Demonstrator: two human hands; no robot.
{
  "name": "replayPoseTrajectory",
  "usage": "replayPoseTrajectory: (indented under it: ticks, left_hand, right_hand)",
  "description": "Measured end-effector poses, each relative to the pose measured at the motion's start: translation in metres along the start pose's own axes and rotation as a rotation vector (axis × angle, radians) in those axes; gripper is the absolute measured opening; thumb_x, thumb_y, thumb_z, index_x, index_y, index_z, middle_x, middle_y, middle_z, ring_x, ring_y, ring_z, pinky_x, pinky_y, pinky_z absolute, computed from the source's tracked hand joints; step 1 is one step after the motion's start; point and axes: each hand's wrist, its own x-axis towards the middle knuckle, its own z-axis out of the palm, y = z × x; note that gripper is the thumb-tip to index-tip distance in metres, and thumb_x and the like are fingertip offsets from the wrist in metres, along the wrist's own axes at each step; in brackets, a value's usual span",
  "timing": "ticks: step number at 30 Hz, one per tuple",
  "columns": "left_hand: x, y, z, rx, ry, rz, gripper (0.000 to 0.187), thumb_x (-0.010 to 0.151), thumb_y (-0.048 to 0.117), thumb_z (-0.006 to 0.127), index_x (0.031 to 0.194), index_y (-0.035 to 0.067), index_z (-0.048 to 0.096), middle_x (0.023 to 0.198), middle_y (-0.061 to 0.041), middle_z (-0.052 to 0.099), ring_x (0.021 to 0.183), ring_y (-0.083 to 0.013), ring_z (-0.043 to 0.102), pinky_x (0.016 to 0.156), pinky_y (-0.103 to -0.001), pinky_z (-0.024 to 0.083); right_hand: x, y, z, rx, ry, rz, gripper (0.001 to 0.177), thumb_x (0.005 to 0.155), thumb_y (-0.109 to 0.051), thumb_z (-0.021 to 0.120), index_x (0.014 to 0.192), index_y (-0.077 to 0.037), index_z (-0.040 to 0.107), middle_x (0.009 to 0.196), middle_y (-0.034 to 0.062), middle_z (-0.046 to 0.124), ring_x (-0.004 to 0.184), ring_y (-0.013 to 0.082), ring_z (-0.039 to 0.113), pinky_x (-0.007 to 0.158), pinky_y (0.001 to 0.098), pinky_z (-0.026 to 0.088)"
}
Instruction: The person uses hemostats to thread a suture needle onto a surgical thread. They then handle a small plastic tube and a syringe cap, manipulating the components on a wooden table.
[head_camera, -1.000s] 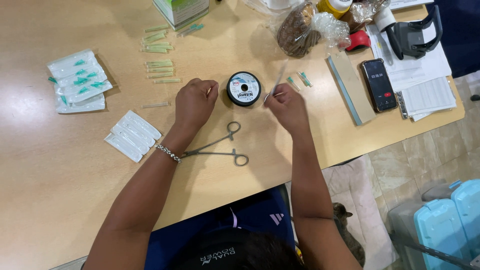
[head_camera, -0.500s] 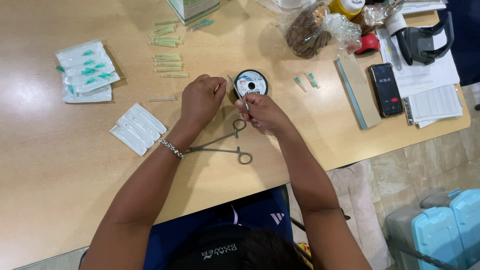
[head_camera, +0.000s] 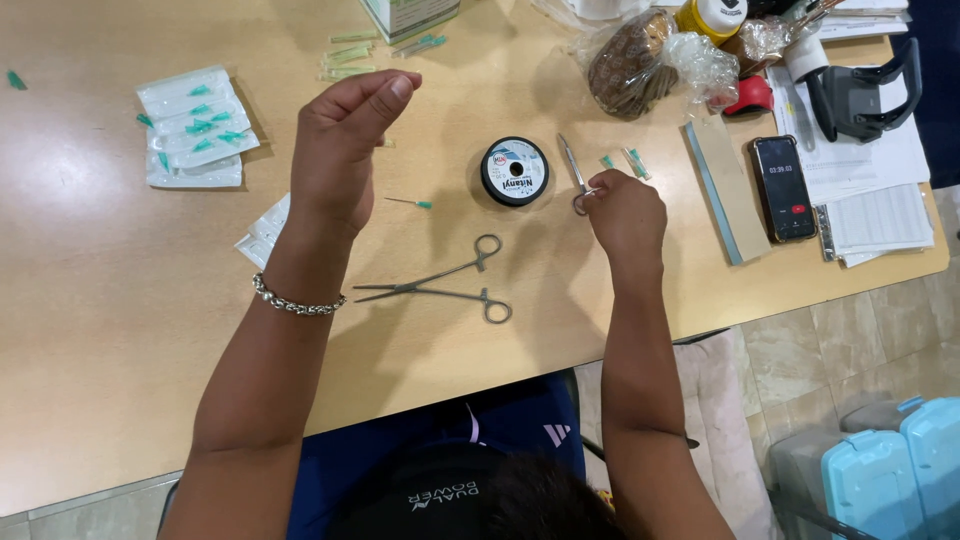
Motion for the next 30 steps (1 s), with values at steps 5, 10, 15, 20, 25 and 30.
replayPoseTrajectory:
  ticks: [5, 10, 15, 20, 25, 30]
  left_hand:
    - [0.001, -0.006, 0.006, -0.239, -0.004, -0.193, 0.020, 0.084, 0.031, 0.082, 0.102, 0.022, 0.079, 0.114, 0.007, 0.079, 0.111, -0.0021, 0.061, 0.086, -0.027, 0.037]
    - [0.002, -0.017, 0.011, -0.360, -0.002, -0.275, 0.027, 0.076, 0.031, 0.087, 0.101, 0.020, 0.082, 0.145, 0.005, 0.063, 0.118, -0.0097, 0.060, 0.086, -0.026, 0.039]
    - [0.002, -0.010, 0.009, -0.396, 0.002, -0.268, 0.025, 0.081, 0.035, 0.081, 0.100, 0.018, 0.080, 0.100, 0.008, 0.073, 0.103, -0.0096, 0.061, 0.090, -0.028, 0.041]
    - [0.012, -0.024, 0.009, -0.469, 0.004, -0.253, 0.030, 0.081, 0.026, 0.082, 0.104, 0.007, 0.080, 0.103, -0.002, 0.073, 0.106, -0.0140, 0.062, 0.088, -0.022, 0.045]
    - [0.008, -0.010, 0.013, -0.456, 0.080, -0.354, 0.046, 0.079, 0.023, 0.081, 0.121, 0.005, 0.073, 0.107, -0.002, 0.076, 0.064, -0.0065, 0.046, 0.057, -0.019, 0.040]
    - [0.013, -0.030, 0.010, -0.357, 0.078, -0.270, 0.024, 0.079, 0.032, 0.084, 0.098, 0.019, 0.082, 0.115, 0.006, 0.077, 0.117, -0.0079, 0.062, 0.097, -0.030, 0.037]
  right_hand:
    - [-0.018, -0.059, -0.002, 0.233, 0.346, -0.658, 0.014, 0.095, -0.018, 0.075, 0.107, -0.013, 0.078, 0.104, 0.0004, 0.079, 0.080, 0.0139, 0.071, 0.074, 0.0302, 0.057]
    - [-0.051, -0.155, -0.002, 1.161, -0.309, -0.778, 0.039, 0.094, -0.008, 0.078, 0.127, -0.007, 0.056, 0.124, 0.0151, 0.072, 0.118, 0.0174, 0.069, 0.101, 0.0284, 0.061]
    - [-0.039, -0.181, 0.021, 1.377, -0.438, -0.606, 0.033, 0.089, -0.010, 0.082, 0.116, -0.007, 0.062, 0.093, 0.0079, 0.075, 0.084, 0.0138, 0.071, 0.081, 0.0286, 0.061]
    - [-0.032, -0.179, 0.026, 1.488, -0.660, -0.474, 0.029, 0.091, -0.014, 0.080, 0.112, -0.008, 0.061, 0.090, 0.0074, 0.072, 0.082, 0.0200, 0.070, 0.081, 0.0358, 0.064]
    - [-0.032, -0.176, 0.017, 1.370, -0.918, -0.300, 0.030, 0.097, -0.017, 0.065, 0.125, -0.011, 0.058, 0.092, 0.0064, 0.064, 0.078, 0.0189, 0.065, 0.082, 0.0384, 0.061]
    - [-0.028, -0.175, 0.018, 1.320, -0.863, -0.311, 0.006, 0.100, -0.021, 0.063, 0.100, -0.018, 0.058, 0.069, -0.0067, 0.033, 0.054, 0.0019, 0.024, 0.043, 0.0163, 0.016]
